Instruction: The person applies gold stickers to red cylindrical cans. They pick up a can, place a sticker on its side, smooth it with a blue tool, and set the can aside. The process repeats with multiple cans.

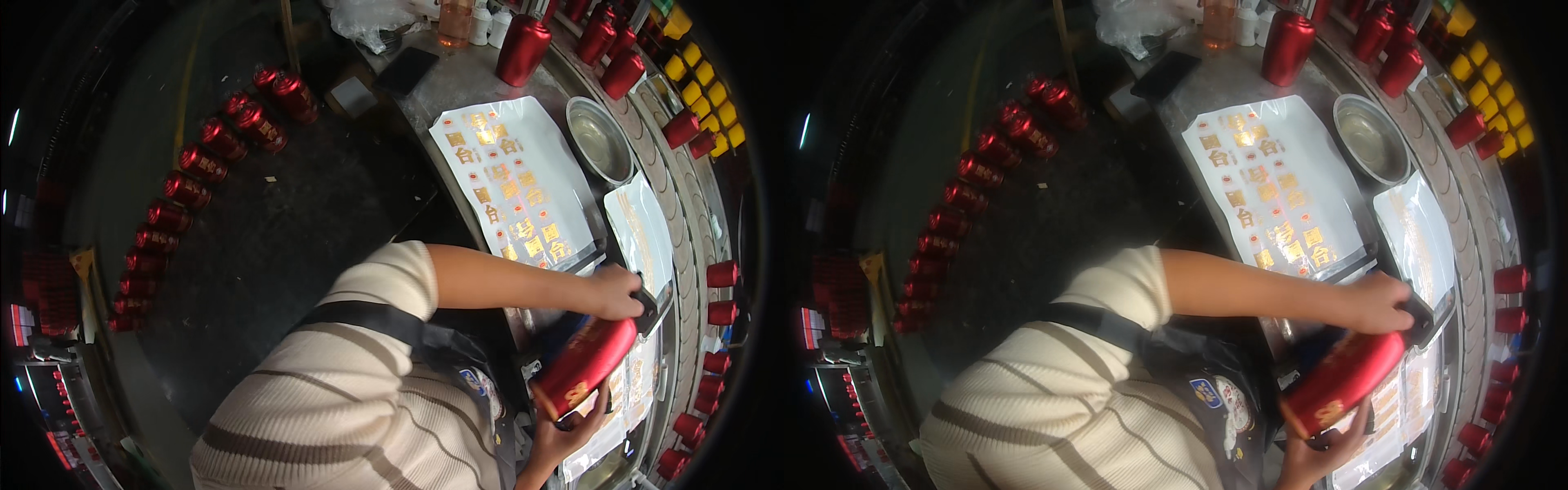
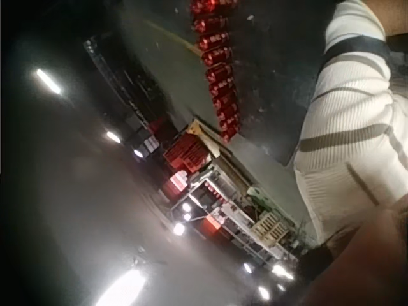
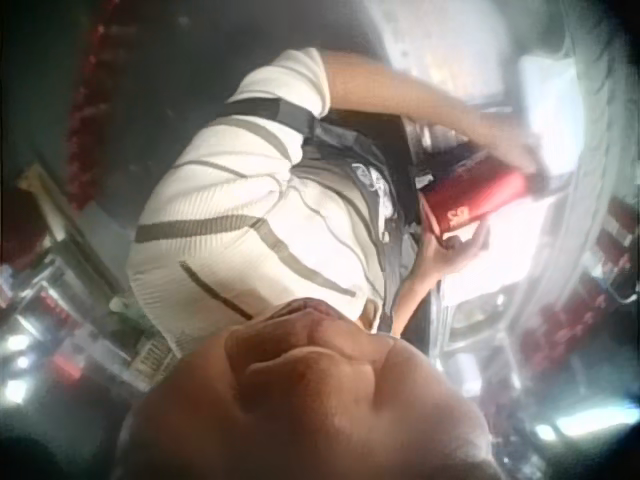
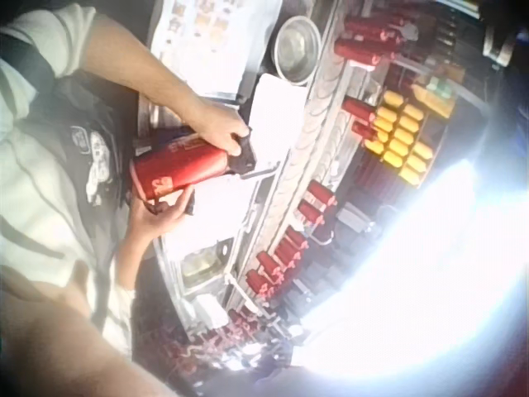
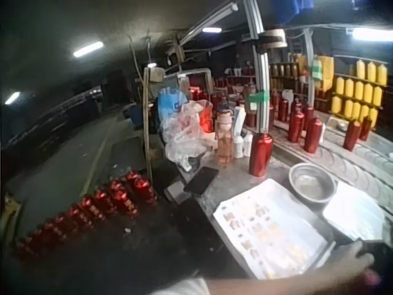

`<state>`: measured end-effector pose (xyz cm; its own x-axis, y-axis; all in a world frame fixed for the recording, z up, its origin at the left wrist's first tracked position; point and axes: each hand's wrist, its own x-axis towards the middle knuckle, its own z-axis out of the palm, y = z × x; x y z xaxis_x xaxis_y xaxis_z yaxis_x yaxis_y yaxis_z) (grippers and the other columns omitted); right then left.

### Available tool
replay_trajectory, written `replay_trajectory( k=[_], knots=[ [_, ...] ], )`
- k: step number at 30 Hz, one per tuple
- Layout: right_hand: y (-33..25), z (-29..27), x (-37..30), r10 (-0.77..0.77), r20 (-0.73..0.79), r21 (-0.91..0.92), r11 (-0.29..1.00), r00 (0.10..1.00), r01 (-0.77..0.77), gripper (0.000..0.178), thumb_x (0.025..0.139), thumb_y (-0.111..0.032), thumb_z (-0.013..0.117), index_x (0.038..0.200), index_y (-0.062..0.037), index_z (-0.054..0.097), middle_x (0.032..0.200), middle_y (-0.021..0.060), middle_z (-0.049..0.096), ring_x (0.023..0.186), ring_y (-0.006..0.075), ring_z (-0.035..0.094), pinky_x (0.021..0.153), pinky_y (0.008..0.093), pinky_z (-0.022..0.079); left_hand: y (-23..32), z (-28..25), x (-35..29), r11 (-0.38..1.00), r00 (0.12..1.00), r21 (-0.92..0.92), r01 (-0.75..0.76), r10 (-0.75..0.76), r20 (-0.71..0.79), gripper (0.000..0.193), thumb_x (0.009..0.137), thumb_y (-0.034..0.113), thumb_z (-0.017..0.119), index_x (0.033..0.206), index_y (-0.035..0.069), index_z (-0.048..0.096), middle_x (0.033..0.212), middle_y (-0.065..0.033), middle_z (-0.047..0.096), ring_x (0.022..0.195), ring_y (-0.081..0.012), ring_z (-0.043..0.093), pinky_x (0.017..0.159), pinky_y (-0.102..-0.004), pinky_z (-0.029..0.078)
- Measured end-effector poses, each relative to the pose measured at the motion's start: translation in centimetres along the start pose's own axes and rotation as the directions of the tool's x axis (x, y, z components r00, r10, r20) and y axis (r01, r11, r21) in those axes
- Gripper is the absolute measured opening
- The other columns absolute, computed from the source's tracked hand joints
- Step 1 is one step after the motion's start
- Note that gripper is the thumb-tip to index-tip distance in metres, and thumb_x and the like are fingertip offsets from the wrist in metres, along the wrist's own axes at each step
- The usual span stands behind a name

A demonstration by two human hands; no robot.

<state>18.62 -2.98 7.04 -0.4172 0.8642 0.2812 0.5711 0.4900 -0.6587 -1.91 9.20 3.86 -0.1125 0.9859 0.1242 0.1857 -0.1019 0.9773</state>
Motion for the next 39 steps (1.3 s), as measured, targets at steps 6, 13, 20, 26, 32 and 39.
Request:
replay_trajectory(
  k=[6,13,20,26,32,39],
  knots=[
    [-2.5,3.4,3.6,-0.476,0.392,-0.126,0.820,0.787,0.559,0.091,0.052,-0.010,0.090,0.136,-0.0150,0.058,0.124,0.0126,0.062,0.099,0.0296,0.061,0.077,0.0355,0.056,2.8,-17.1,-14.2,0.996,0.989,-0.045,0.083,-0.087,-0.123,0.021,0.085,0.018,0.078,0.090,-0.001,0.069,0.080,-0.0040,0.069,0.075,-0.0090,0.061,0.067,-0.0270,0.050],
    [-7.8,6.4,6.7,-0.540,0.452,0.178,0.835,0.710,0.521,0.092,0.061,-0.015,0.089,0.145,-0.0125,0.049,0.128,0.0253,0.056,0.104,0.0404,0.062,0.083,0.0427,0.055,2.1,-27.6,-35.0,0.683,0.496,0.590,0.431,0.367,-0.787,0.016,0.080,0.012,0.076,0.081,0.000,0.066,0.077,-0.0101,0.059,0.071,-0.0218,0.059,0.064,-0.0343,0.045],
    [-1.6,0.7,6.9,-0.096,0.310,0.018,0.995,0.946,0.095,0.076,0.072,0.001,0.076,0.143,-0.0079,0.052,0.107,0.0081,0.050,0.064,0.0082,0.045,0.050,0.0190,0.036,-9.8,-44.0,-45.7,0.160,0.254,0.408,0.899,0.569,-0.782,0.028,0.080,0.022,0.076,0.077,-0.001,0.060,0.085,-0.0212,0.062,0.085,-0.0440,0.060,0.073,-0.0512,0.048],
    [3.7,-2.0,6.2,0.136,0.171,0.016,0.990,0.976,-0.141,0.066,0.080,0.000,0.073,0.142,-0.0068,0.053,0.109,0.0063,0.047,0.069,0.0076,0.051,0.053,0.0185,0.039,-16.8,-48.6,-48.2,0.247,0.153,0.339,0.908,0.557,-0.817,0.038,0.087,0.038,0.071,0.096,0.001,0.068,0.095,-0.0217,0.066,0.091,-0.0435,0.061,0.080,-0.0509,0.049],
    [1.2,-1.5,6.5,0.191,0.167,-0.038,0.982,0.967,-0.187,0.061,0.077,0.000,0.074,0.135,-0.0094,0.060,0.096,0.0037,0.047,0.066,0.0074,0.047,0.054,0.0219,0.040,-18.2,-51.0,-50.4,0.307,0.261,0.507,0.805,0.584,-0.769,0.034,0.091,0.029,0.069,0.091,-0.003,0.061,0.085,-0.0271,0.059,0.080,-0.0478,0.057,0.072,-0.0500,0.046],
    [1.6,-1.8,6.4,0.215,0.129,0.070,0.972,0.968,-0.225,0.054,0.078,-0.009,0.076,0.130,-0.0080,0.063,0.090,0.0031,0.049,0.060,0.0083,0.044,0.054,0.0239,0.038,-13.3,-48.9,-42.4,0.587,-0.107,0.254,0.769,0.509,-0.854,0.026,0.094,0.023,0.067,0.104,-0.001,0.062,0.102,-0.0178,0.073,0.099,-0.0323,0.069,0.087,-0.0403,0.053]
  ],
)
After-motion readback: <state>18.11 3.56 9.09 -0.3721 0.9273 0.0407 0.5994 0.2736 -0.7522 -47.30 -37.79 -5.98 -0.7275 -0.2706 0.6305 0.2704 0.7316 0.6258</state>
